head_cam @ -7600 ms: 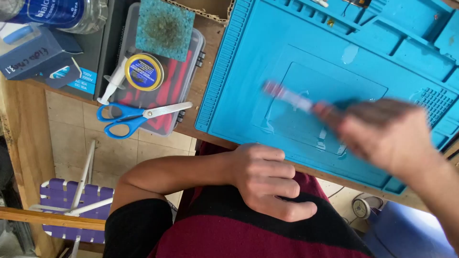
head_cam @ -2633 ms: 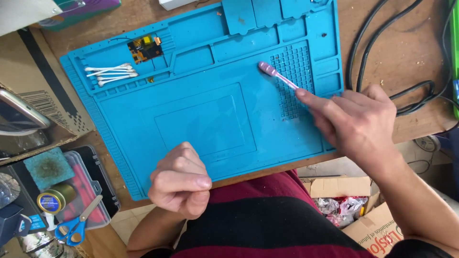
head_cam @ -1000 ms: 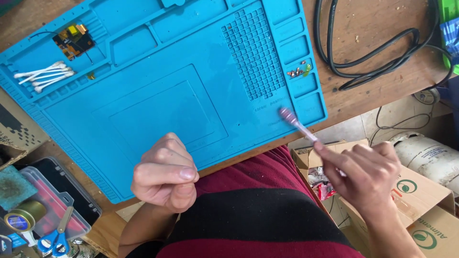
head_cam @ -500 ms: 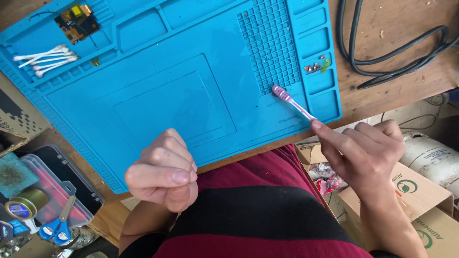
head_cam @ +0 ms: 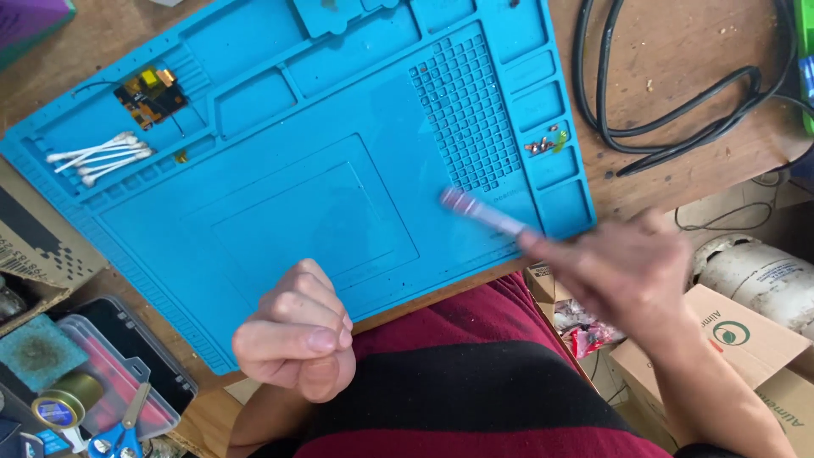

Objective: Cleaning a blue silicone repair mat using a toothbrush and a sponge to remove debris.

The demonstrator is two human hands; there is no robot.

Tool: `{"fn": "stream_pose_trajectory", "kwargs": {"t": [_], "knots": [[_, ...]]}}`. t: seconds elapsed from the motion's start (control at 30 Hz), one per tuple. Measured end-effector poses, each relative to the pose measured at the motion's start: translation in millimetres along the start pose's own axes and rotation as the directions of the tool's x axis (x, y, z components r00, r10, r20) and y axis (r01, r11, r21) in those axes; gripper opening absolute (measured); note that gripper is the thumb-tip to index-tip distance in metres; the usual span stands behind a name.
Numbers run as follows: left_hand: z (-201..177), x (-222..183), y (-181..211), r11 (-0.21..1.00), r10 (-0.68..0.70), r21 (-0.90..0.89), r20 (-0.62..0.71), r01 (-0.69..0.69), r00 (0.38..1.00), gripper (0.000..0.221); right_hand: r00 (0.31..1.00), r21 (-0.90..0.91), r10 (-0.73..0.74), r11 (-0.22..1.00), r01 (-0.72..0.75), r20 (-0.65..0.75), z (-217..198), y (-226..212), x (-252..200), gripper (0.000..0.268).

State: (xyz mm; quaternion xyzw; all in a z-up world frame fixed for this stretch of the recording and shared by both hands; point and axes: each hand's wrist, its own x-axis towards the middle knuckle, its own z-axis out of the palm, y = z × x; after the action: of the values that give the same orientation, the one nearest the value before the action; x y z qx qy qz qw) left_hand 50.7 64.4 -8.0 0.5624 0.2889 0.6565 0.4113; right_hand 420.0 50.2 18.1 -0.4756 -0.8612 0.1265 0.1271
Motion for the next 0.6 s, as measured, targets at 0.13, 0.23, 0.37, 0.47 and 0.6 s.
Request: {"fn": "stream_pose_trajectory", "kwargs": {"t": [0.13,0.23,0.37,0.47,0.6], "knots": [[2,-4,-2,0.999,0.008,0.034,-0.002,-0.008,1.000,0.009,0.990,-0.097,0.113,0.988,-0.121,-0.087,-6,5,8,0.021],[5,-2,-3,0.997,0.004,0.071,-0.047,-0.001,0.999,0.008,0.998,0.136,-0.048,0.990,0.042,0.045,-4,5,13,0.031],[6,-1,-4,0.998,-0.003,0.070,0.001,0.003,1.000,0.013,0.998,-0.044,0.064,0.997,-0.065,-0.030,-1,13,17,0.020],[10,3,-2,0.996,0.013,0.093,-0.029,-0.010,0.999,0.011,1.000,-0.014,0.000,1.000,0.000,-0.009,0,22,28,0.022],[7,-1,-2,0.995,0.008,0.102,-0.044,-0.003,0.999,0.009,0.998,-0.143,0.002,0.990,-0.010,-0.061,-2,34,40,0.024]]}}
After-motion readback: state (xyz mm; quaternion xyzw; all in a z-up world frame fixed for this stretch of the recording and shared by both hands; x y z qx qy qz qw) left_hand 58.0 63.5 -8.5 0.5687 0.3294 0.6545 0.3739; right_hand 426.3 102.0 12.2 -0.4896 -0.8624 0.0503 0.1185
